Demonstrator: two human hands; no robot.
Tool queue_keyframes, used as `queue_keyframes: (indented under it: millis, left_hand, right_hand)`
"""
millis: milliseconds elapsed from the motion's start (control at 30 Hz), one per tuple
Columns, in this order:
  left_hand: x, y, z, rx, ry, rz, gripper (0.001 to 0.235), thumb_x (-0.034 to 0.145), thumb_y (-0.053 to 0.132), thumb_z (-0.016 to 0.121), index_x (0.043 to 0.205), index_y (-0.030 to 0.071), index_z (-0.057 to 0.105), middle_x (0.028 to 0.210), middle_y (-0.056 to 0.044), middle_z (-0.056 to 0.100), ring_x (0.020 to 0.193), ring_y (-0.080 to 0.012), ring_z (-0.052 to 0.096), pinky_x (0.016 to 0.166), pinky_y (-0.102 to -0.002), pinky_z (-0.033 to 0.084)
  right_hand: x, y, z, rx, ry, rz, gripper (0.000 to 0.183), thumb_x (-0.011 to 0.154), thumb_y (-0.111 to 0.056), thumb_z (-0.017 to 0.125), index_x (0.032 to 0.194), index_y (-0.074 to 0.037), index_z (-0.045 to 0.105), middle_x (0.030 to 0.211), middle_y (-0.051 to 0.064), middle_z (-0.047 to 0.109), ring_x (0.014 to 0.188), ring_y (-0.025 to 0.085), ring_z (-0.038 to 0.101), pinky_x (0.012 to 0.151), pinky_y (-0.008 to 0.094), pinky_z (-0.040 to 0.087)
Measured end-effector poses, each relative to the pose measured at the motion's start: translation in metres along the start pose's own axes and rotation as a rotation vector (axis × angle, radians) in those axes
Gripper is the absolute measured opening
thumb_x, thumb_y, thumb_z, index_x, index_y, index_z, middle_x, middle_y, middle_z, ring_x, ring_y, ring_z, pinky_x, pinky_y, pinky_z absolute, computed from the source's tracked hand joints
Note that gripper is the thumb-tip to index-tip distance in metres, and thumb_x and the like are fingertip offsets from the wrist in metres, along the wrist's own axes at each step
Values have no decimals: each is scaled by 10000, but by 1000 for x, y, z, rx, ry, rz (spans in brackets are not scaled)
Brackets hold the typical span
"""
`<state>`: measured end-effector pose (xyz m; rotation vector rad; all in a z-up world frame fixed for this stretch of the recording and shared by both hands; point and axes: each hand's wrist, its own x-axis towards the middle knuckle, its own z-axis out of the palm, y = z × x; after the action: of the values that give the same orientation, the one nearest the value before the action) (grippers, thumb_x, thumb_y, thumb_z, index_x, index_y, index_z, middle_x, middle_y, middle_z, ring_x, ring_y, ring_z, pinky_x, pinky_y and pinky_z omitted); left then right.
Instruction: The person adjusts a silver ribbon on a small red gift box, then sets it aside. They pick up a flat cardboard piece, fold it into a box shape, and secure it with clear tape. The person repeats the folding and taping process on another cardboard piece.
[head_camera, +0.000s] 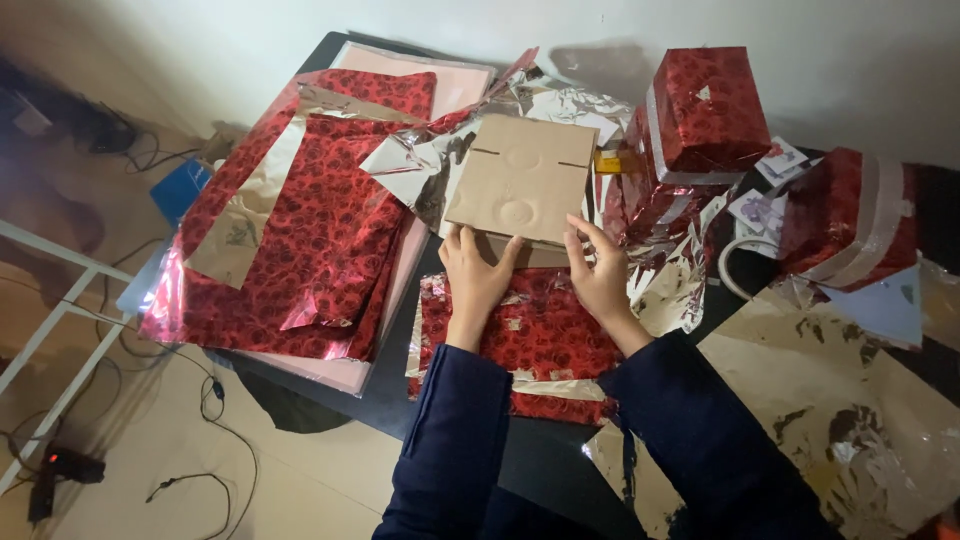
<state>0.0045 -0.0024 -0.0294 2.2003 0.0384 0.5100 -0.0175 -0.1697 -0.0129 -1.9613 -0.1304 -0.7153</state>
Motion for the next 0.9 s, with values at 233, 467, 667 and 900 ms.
queue_keyframes:
  millis: [233,467,667,900]
  left_hand:
    - [5,-24,12,38,94,39,643,661,275,784,1177,26,493,1278,-304,421,1104,-464,487,944,-525,410]
    - [8,-24,16,-144,230,17,467,693,121,725,1118,46,547,1006,-174,536,921,-387,577,800,-448,498]
    - [11,-18,13,-409,326,-5,391,720,77,737,1077,48,581,962,-128,527,889,-317,626,790,-345,547]
    - [10,-17,8,-596,296,-37,172,814,60,585,982,92,603,959,-83,481,924,-270,629,842,-376,532]
  right_hand:
    - [-1,12,6,-68,-103,-118,356,895,-150,619,1239,-69,577,1105,146,601,1017,344,555,906,445,388]
    - [0,25,5,-101,-78,-141,522,780,-105,738,1268,-97,553,1098,137,586,1064,363,529,966,494,344]
    - [-1,26,3,-94,8,-199,596,817,-149,730,1343,-72,461,1103,134,562,1046,302,508,953,448,331]
    - [6,22,-4,-105,24,-271,581,863,-177,693,1353,-51,408,1003,124,445,912,241,471,843,393,375]
